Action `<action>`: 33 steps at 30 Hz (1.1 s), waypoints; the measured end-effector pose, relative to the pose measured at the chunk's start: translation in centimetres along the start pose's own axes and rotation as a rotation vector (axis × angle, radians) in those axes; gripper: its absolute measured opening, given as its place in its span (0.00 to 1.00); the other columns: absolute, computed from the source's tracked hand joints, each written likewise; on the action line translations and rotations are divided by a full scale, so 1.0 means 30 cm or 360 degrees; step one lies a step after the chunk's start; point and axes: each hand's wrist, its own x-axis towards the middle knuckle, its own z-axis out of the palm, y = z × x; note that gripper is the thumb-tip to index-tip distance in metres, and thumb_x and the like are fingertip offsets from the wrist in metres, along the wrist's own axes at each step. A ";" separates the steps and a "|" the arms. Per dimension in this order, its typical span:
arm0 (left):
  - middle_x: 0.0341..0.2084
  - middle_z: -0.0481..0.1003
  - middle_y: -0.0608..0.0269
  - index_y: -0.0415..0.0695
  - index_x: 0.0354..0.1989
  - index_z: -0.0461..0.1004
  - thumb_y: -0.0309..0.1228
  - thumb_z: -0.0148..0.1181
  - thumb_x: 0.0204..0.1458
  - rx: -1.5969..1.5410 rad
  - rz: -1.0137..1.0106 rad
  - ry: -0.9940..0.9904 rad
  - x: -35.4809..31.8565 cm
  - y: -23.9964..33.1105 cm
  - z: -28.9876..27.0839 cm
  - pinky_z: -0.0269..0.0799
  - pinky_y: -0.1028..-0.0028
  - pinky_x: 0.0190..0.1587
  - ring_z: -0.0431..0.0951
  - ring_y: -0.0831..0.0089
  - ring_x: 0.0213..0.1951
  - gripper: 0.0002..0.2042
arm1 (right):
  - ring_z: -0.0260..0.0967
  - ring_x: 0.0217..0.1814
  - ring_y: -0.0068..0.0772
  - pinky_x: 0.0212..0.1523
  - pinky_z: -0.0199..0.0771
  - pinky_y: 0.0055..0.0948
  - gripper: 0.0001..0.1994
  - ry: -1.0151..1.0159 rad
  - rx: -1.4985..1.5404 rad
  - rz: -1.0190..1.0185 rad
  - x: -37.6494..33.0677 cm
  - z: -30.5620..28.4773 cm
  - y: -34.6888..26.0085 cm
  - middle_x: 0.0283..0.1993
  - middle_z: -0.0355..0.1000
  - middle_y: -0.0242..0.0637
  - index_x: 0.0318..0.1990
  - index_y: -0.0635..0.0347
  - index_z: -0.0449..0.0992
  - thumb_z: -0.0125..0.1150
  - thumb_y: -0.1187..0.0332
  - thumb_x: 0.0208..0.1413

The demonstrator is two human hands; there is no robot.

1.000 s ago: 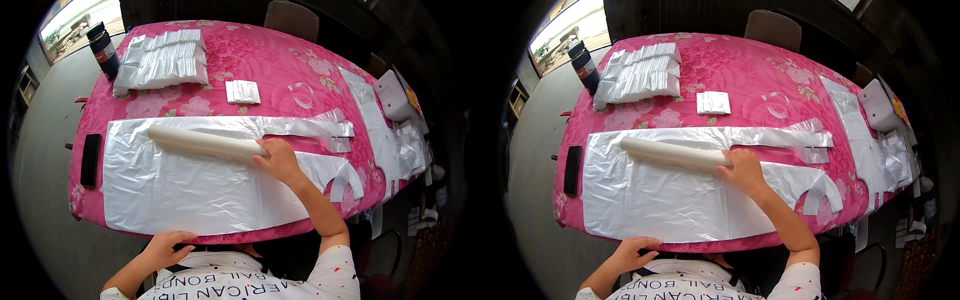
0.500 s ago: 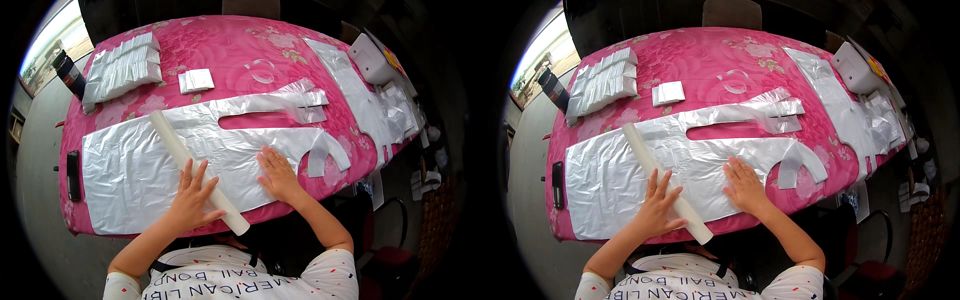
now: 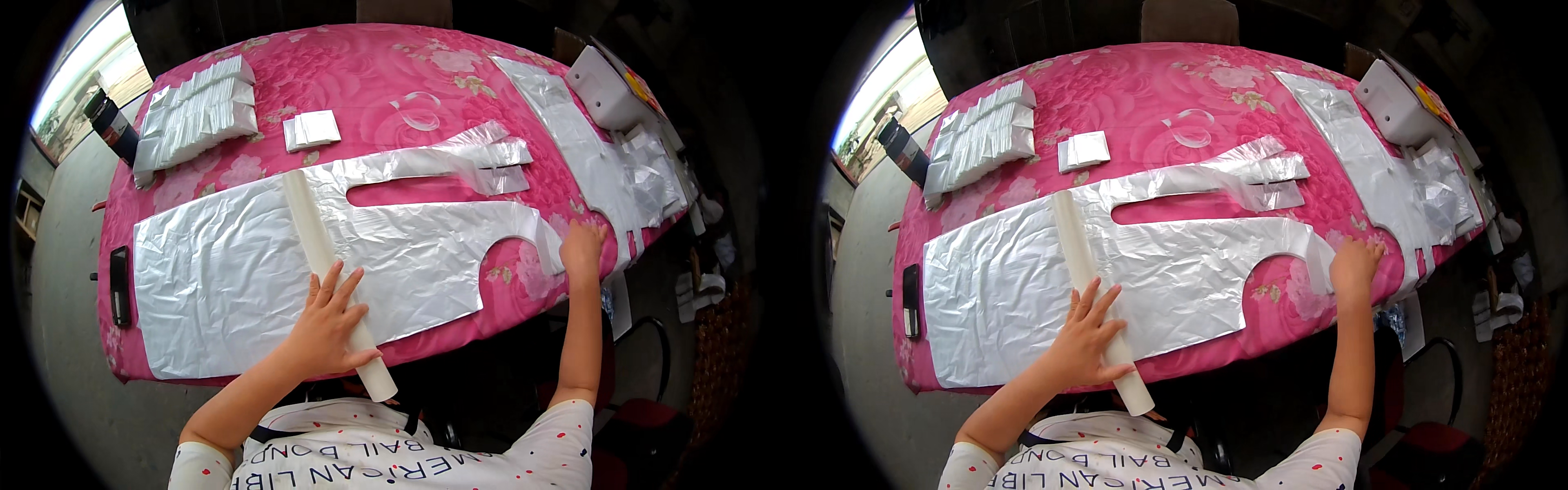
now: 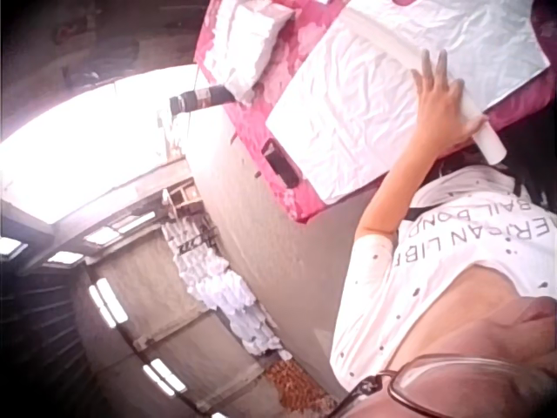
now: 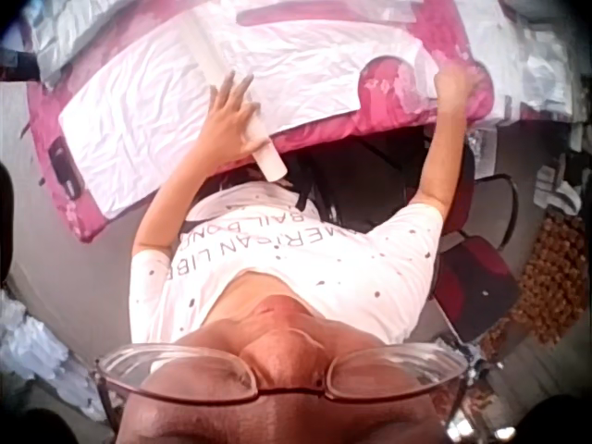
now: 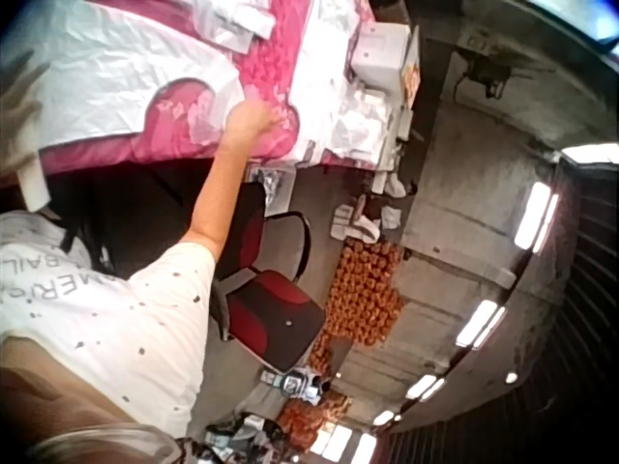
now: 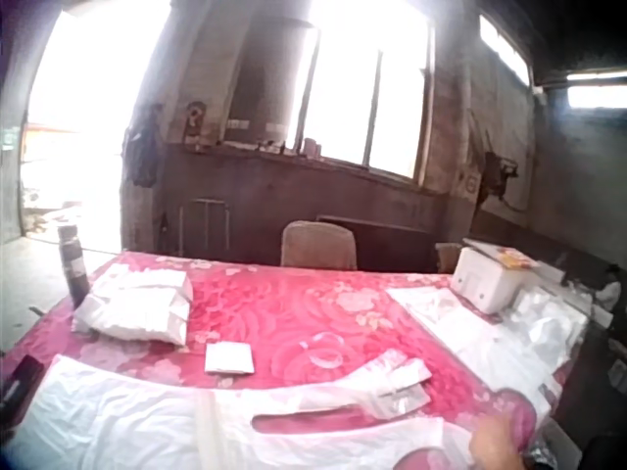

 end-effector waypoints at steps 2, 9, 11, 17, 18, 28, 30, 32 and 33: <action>0.62 0.51 0.46 0.40 0.36 0.72 0.53 0.61 0.38 0.0000 -0.0020 -0.0021 -0.003 -0.001 -0.001 0.38 0.36 0.58 0.37 0.42 0.65 0.27 | 0.62 0.55 0.50 0.60 0.51 0.49 0.16 0.0344 0.0751 -0.0450 -0.082 -0.032 -0.144 0.49 0.68 0.53 0.47 0.65 0.70 0.49 0.71 0.50; 0.62 0.51 0.45 0.40 0.37 0.72 0.53 0.60 0.38 0.0005 0.0026 -0.0023 0.012 -0.001 0.012 0.37 0.37 0.59 0.38 0.42 0.65 0.27 | 0.43 0.69 0.47 0.66 0.41 0.42 0.31 0.0110 0.1314 -0.1401 -0.418 -0.038 -0.645 0.66 0.49 0.49 0.61 0.62 0.56 0.53 0.56 0.52; 0.61 0.51 0.45 0.39 0.37 0.72 0.53 0.60 0.38 0.0023 0.0028 -0.0005 0.003 -0.002 0.009 0.38 0.37 0.59 0.39 0.43 0.65 0.27 | 0.44 0.69 0.45 0.66 0.41 0.42 0.31 0.0196 0.1273 -0.1276 -0.377 -0.013 -0.641 0.66 0.49 0.47 0.61 0.62 0.56 0.53 0.56 0.52; 0.62 0.50 0.46 0.41 0.38 0.71 0.52 0.61 0.37 0.0010 -0.0030 -0.0084 0.006 0.008 0.005 0.36 0.38 0.59 0.38 0.43 0.65 0.27 | 0.45 0.68 0.47 0.66 0.43 0.41 0.29 0.0359 0.1131 -0.0812 -0.144 0.149 -0.419 0.65 0.50 0.50 0.60 0.66 0.57 0.50 0.57 0.54; 0.62 0.50 0.46 0.41 0.38 0.71 0.52 0.61 0.37 0.0006 -0.0024 -0.0079 0.007 0.008 0.005 0.36 0.38 0.59 0.38 0.43 0.65 0.27 | 0.45 0.68 0.48 0.66 0.43 0.41 0.29 0.0393 0.1126 -0.0723 -0.116 0.183 -0.369 0.65 0.50 0.50 0.60 0.67 0.57 0.49 0.58 0.55; 0.62 0.50 0.45 0.39 0.36 0.71 0.52 0.60 0.38 0.0016 0.0030 -0.0077 0.005 0.004 -0.001 0.37 0.37 0.59 0.37 0.41 0.65 0.27 | 0.47 0.68 0.47 0.65 0.42 0.45 0.21 0.0404 0.0482 0.0058 0.031 0.314 -0.088 0.62 0.55 0.51 0.56 0.67 0.63 0.43 0.67 0.56; 0.62 0.50 0.45 0.38 0.36 0.71 0.52 0.60 0.38 0.0023 0.0055 -0.0081 0.004 0.000 -0.001 0.37 0.37 0.59 0.38 0.40 0.65 0.27 | 0.47 0.68 0.46 0.65 0.42 0.47 0.20 0.0603 0.0213 0.0166 0.037 0.288 -0.080 0.62 0.56 0.51 0.55 0.65 0.64 0.43 0.70 0.55; 0.62 0.50 0.44 0.38 0.37 0.71 0.52 0.60 0.38 0.0027 0.0065 -0.0079 0.004 -0.002 -0.003 0.38 0.37 0.59 0.38 0.40 0.65 0.27 | 0.47 0.68 0.46 0.65 0.41 0.49 0.19 0.0911 0.0220 0.0101 0.034 0.239 -0.068 0.62 0.57 0.50 0.55 0.64 0.65 0.44 0.72 0.54; 0.62 0.50 0.44 0.38 0.37 0.71 0.52 0.60 0.38 0.0027 0.0071 -0.0080 0.008 0.000 -0.003 0.38 0.37 0.59 0.38 0.40 0.65 0.27 | 0.48 0.67 0.47 0.65 0.42 0.47 0.19 0.0874 0.0393 -0.0098 0.014 0.202 -0.102 0.61 0.58 0.50 0.55 0.64 0.65 0.44 0.72 0.54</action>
